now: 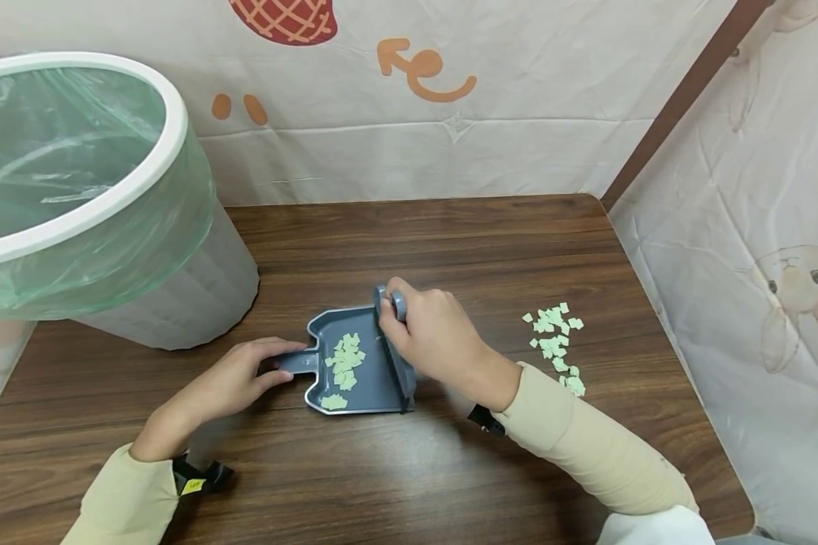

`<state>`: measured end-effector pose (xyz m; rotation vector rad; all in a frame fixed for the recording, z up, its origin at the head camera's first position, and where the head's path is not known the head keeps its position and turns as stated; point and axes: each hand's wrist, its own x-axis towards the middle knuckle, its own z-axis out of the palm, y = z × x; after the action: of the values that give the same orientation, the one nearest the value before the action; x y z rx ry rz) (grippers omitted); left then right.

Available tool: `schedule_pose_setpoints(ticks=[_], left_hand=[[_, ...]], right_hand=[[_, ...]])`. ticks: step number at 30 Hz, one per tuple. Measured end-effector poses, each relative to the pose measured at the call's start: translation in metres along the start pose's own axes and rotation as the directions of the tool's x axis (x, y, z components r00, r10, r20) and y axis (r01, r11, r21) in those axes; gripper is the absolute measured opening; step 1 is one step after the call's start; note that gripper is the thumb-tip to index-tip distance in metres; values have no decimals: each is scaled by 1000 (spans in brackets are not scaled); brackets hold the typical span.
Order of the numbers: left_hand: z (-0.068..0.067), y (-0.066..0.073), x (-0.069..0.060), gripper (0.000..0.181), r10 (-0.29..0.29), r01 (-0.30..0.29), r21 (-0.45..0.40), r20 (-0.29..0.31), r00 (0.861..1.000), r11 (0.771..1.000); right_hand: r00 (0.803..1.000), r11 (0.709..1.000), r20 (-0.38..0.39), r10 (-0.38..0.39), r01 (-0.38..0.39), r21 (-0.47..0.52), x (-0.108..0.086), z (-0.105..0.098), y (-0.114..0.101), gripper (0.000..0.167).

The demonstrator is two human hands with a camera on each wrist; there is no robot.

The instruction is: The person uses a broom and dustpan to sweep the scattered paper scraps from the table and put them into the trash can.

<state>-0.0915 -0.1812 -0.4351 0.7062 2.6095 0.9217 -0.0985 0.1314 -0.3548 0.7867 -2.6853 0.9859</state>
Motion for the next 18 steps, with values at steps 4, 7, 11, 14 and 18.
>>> schedule_pose_setpoints(ticks=[4, 7, 11, 14, 18], left_hand=[[0, 0, 0, 41, 0, 0, 5, 2, 1000, 1000], [0, 0, -1, 41, -2, 2, 7, 5, 1000, 1000], [0, -1, -2, 41, 1, -1, 6, 4, 1000, 1000], [0, -1, -2, 41, 4, -4, 4, 4, 1000, 1000], [-1, -1, -2, 41, 3, -3, 2, 4, 1000, 1000]], right_hand=[[999, 998, 11, 33, -32, -59, 1, -8, 2, 16], [998, 993, 29, 59, -56, -105, 2, -10, 4, 17], [996, 984, 63, 67, -55, -168, 1, -6, 6, 14], [995, 982, 82, 55, -39, -184, 1, -2, 6, 12], [997, 990, 68, 46, -36, -138, 1, -2, 6, 13]])
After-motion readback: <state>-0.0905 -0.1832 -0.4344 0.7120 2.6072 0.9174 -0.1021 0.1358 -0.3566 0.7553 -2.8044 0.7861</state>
